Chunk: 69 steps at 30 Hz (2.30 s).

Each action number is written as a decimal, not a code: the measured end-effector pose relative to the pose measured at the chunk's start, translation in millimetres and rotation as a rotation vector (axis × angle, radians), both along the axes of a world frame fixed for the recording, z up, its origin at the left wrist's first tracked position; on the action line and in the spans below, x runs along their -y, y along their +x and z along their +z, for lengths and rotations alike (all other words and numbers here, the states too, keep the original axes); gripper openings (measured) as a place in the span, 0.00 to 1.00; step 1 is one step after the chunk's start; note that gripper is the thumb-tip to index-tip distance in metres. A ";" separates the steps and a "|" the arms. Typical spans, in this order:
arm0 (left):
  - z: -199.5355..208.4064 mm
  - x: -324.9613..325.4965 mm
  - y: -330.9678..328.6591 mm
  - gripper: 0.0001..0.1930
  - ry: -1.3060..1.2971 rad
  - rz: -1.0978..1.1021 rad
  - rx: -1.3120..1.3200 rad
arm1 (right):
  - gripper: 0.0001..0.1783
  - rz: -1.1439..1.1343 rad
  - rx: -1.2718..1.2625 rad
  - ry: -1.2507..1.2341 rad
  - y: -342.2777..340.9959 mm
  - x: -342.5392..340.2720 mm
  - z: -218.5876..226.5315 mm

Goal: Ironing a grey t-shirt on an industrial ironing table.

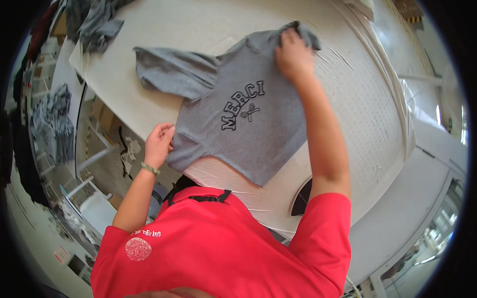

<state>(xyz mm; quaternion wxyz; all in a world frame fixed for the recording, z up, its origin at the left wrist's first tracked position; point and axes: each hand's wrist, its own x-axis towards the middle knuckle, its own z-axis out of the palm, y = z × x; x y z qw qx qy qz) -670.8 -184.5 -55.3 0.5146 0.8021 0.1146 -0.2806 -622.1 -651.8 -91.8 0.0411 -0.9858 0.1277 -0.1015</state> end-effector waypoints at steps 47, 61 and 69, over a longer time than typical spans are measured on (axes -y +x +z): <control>-14.0 -8.7 40.1 0.16 0.197 -0.501 0.120 | 0.10 -0.070 -0.531 0.911 -156.5 -248.7 27.6; -19.8 1.1 18.3 0.13 0.498 -0.497 0.531 | 0.12 0.206 -0.540 0.417 -129.7 -270.3 35.2; 2.5 -6.2 -55.3 0.17 0.403 -0.171 0.265 | 0.27 0.689 0.101 0.217 -90.9 -267.6 -19.4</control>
